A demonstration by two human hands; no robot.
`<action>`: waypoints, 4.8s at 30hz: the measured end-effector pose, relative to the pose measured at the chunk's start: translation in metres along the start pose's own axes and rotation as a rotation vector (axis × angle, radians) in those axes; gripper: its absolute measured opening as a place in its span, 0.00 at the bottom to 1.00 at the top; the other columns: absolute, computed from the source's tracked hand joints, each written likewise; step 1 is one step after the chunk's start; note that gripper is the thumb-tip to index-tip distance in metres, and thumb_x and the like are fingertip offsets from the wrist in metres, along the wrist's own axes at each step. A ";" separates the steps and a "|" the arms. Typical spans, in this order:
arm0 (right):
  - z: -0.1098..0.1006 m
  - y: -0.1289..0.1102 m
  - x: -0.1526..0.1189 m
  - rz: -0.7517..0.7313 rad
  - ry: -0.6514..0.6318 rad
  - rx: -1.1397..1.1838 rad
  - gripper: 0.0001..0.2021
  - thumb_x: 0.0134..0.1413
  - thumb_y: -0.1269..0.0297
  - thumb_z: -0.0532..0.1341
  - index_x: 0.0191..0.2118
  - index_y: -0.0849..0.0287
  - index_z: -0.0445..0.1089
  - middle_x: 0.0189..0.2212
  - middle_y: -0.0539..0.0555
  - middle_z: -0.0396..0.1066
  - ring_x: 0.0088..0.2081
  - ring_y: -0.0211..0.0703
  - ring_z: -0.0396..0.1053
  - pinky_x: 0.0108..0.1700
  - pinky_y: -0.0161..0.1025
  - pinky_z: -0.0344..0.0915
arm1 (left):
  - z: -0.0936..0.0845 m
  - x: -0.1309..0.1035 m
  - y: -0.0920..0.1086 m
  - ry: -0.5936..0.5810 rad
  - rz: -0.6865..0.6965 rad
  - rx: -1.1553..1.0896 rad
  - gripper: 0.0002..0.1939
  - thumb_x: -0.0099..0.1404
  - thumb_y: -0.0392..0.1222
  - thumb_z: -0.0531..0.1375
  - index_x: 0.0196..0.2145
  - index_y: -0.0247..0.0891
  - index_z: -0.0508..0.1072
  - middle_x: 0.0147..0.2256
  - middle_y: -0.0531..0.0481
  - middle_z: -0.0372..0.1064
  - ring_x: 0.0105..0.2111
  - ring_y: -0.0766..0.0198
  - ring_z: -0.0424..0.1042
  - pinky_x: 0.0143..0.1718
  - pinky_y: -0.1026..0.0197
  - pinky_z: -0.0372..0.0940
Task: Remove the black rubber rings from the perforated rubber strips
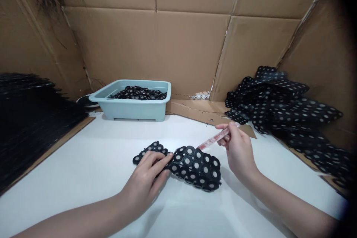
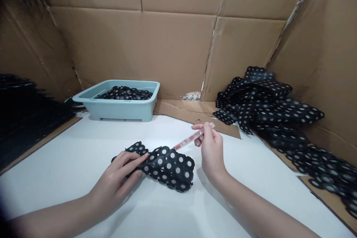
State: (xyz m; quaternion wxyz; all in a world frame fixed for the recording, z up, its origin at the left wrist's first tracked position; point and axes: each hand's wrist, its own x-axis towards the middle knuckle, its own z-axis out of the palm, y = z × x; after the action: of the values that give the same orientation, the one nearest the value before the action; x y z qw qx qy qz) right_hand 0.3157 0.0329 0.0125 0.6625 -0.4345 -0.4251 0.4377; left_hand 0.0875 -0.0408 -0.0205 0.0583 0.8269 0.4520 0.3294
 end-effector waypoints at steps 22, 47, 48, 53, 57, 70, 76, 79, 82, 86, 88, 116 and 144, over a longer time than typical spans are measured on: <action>0.020 -0.001 -0.050 0.091 -0.542 -0.120 0.13 0.56 0.55 0.49 0.30 0.59 0.61 0.23 0.49 0.65 0.31 0.39 0.65 0.40 0.37 0.58 | -0.005 0.004 0.010 -0.066 -0.328 -0.112 0.08 0.60 0.34 0.50 0.30 0.42 0.68 0.28 0.53 0.65 0.32 0.61 0.63 0.35 0.58 0.58; 0.023 0.016 -0.056 0.117 -0.646 -0.301 0.13 0.59 0.56 0.45 0.28 0.58 0.51 0.19 0.46 0.56 0.26 0.36 0.59 0.34 0.35 0.57 | 0.003 0.001 0.010 -0.136 -0.317 -0.029 0.05 0.55 0.37 0.56 0.28 0.40 0.59 0.31 0.52 0.63 0.34 0.60 0.60 0.33 0.59 0.58; 0.023 0.016 -0.056 0.104 -0.654 -0.323 0.12 0.59 0.57 0.44 0.28 0.58 0.51 0.19 0.46 0.56 0.26 0.37 0.60 0.34 0.35 0.57 | 0.003 0.001 0.009 -0.136 -0.320 -0.036 0.05 0.55 0.37 0.56 0.29 0.40 0.60 0.32 0.52 0.63 0.35 0.59 0.60 0.34 0.59 0.58; 0.023 0.018 -0.055 0.061 -0.679 -0.442 0.11 0.60 0.58 0.43 0.29 0.57 0.52 0.20 0.46 0.56 0.28 0.38 0.61 0.34 0.36 0.57 | 0.004 0.002 0.005 -0.144 -0.337 -0.054 0.08 0.56 0.39 0.56 0.36 0.41 0.64 0.36 0.50 0.62 0.39 0.57 0.60 0.40 0.55 0.59; 0.023 0.019 -0.054 0.069 -0.698 -0.544 0.10 0.59 0.58 0.43 0.31 0.57 0.53 0.22 0.47 0.59 0.26 0.38 0.60 0.31 0.36 0.57 | 0.006 0.001 0.004 -0.194 -0.334 -0.026 0.08 0.57 0.41 0.55 0.36 0.42 0.66 0.38 0.50 0.61 0.41 0.57 0.59 0.42 0.53 0.58; 0.021 0.029 -0.057 0.096 -0.712 -0.439 0.10 0.59 0.56 0.44 0.34 0.57 0.53 0.25 0.48 0.63 0.24 0.34 0.59 0.31 0.35 0.59 | -0.016 0.010 -0.007 -0.376 -0.193 0.021 0.16 0.52 0.39 0.61 0.40 0.43 0.66 0.40 0.51 0.61 0.39 0.60 0.64 0.37 0.60 0.62; 0.021 0.033 -0.058 0.112 -0.690 -0.399 0.11 0.59 0.55 0.44 0.35 0.57 0.53 0.26 0.48 0.63 0.23 0.33 0.58 0.30 0.35 0.59 | -0.004 0.011 -0.014 -0.304 0.268 0.392 0.10 0.64 0.38 0.47 0.34 0.35 0.66 0.29 0.48 0.63 0.30 0.61 0.63 0.30 0.59 0.60; 0.022 0.037 -0.057 0.132 -0.676 -0.372 0.11 0.58 0.54 0.45 0.35 0.57 0.53 0.25 0.48 0.63 0.22 0.32 0.58 0.30 0.34 0.59 | 0.004 0.013 -0.019 -0.271 0.356 0.520 0.11 0.64 0.37 0.45 0.29 0.35 0.64 0.26 0.49 0.61 0.27 0.61 0.61 0.26 0.59 0.57; 0.024 0.039 -0.056 0.159 -0.658 -0.340 0.11 0.58 0.54 0.46 0.35 0.57 0.53 0.24 0.47 0.63 0.22 0.32 0.58 0.30 0.34 0.60 | 0.006 0.017 -0.021 -0.264 0.371 0.559 0.10 0.64 0.36 0.45 0.28 0.35 0.62 0.25 0.50 0.60 0.26 0.61 0.61 0.25 0.59 0.55; 0.028 0.038 -0.052 0.197 -0.657 -0.337 0.12 0.57 0.53 0.46 0.34 0.58 0.52 0.22 0.47 0.63 0.20 0.32 0.59 0.27 0.33 0.59 | 0.005 0.019 -0.023 -0.232 0.401 0.563 0.09 0.64 0.35 0.44 0.27 0.36 0.59 0.24 0.50 0.60 0.24 0.62 0.61 0.24 0.60 0.54; 0.030 0.036 -0.050 0.228 -0.698 -0.355 0.13 0.57 0.52 0.46 0.34 0.58 0.52 0.21 0.47 0.64 0.19 0.33 0.59 0.26 0.33 0.59 | 0.004 0.019 -0.025 -0.250 0.433 0.513 0.10 0.64 0.42 0.45 0.27 0.36 0.58 0.24 0.51 0.60 0.23 0.63 0.61 0.22 0.62 0.54; 0.046 0.037 -0.059 0.201 -0.657 -0.518 0.09 0.58 0.60 0.41 0.32 0.58 0.51 0.22 0.50 0.62 0.22 0.36 0.61 0.25 0.34 0.59 | -0.006 0.007 -0.016 -0.193 0.420 0.496 0.08 0.52 0.25 0.47 0.24 0.36 0.59 0.22 0.50 0.58 0.23 0.62 0.58 0.25 0.60 0.55; 0.039 0.028 -0.067 -0.099 -0.740 -0.820 0.04 0.56 0.67 0.45 0.36 0.59 0.52 0.26 0.53 0.63 0.26 0.41 0.62 0.28 0.37 0.55 | -0.044 0.031 -0.028 -0.568 -0.177 -0.119 0.13 0.66 0.42 0.42 0.27 0.38 0.59 0.25 0.55 0.60 0.25 0.67 0.61 0.27 0.66 0.56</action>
State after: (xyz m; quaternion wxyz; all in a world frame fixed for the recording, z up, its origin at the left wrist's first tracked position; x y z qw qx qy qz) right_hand 0.2560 -0.0158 -0.0163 0.2652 -0.4537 -0.7850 0.3281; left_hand 0.0528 -0.0084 0.0182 0.2592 0.8385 0.4679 0.1043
